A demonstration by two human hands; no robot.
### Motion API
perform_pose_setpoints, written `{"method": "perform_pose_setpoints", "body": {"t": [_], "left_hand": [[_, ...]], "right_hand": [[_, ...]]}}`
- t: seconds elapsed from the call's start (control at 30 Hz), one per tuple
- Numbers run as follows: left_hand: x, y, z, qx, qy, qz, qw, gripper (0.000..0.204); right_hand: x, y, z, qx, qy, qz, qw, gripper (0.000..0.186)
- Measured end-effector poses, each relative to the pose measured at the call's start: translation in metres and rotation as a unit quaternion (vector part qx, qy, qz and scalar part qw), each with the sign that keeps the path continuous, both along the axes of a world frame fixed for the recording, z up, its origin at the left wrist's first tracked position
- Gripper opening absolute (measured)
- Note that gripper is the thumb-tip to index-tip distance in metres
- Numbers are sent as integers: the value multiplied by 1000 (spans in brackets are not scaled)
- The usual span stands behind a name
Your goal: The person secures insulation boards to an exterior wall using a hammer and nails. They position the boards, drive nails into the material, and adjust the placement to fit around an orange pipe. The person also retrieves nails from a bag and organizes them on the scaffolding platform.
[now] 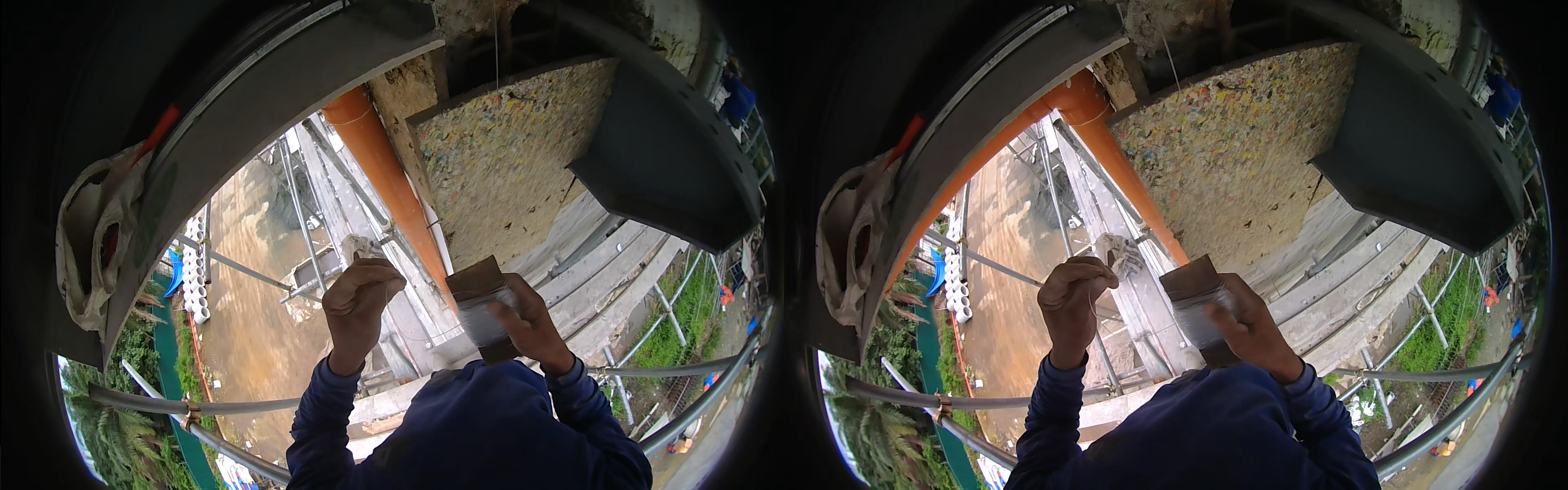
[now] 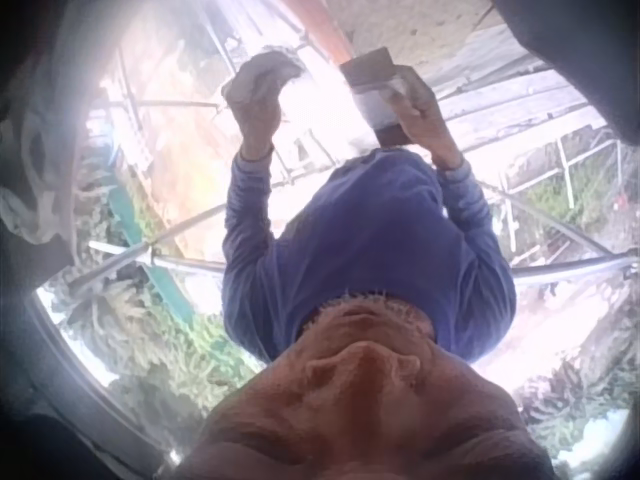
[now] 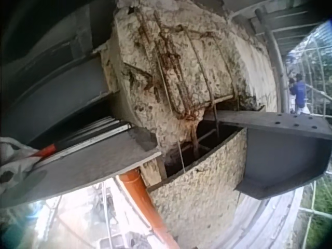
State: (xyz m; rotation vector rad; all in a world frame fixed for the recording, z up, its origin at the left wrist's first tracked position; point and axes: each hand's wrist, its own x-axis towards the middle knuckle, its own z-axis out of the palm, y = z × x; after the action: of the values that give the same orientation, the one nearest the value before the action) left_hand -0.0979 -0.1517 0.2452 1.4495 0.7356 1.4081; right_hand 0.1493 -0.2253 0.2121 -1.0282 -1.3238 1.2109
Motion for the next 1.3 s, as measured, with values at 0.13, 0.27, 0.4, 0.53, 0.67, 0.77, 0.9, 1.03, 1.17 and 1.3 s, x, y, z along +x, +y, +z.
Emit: {"method": "perform_pose_setpoints", "body": {"t": [0.13,0.27,0.4,0.53,0.67,0.77,0.9,1.03,1.17,1.3], "left_hand": [[21,-14,9,36,118,14,992,14],[27,-10,17,139,228,20,963,14],[31,-5,24,172,266,11,949,11],[38,-6,38,95,302,-2,949,7],[41,-2,32,104,331,-14,938,5],[43,-2,30,101,345,-38,932,5],[46,-2,29,91,409,-57,906,5],[51,-4,22,112,415,-74,900,7],[58,-13,5,3,371,-83,925,10],[63,-16,-7,63,374,-38,924,9]], "right_hand": [[-5,0,7,0,-10,20,1000,35],[-3,2,11,22,-62,4,998,35],[-2,2,14,37,-72,-4,997,35],[-1,3,12,44,-72,-6,996,35],[-1,3,13,44,-68,-5,997,36],[1,4,8,59,-75,-20,995,36],[-1,4,5,56,-72,-51,995,36],[1,7,-2,76,-45,-90,992,35],[0,7,-13,35,29,-87,995,34],[-2,5,-20,34,28,-102,994,35]]}}
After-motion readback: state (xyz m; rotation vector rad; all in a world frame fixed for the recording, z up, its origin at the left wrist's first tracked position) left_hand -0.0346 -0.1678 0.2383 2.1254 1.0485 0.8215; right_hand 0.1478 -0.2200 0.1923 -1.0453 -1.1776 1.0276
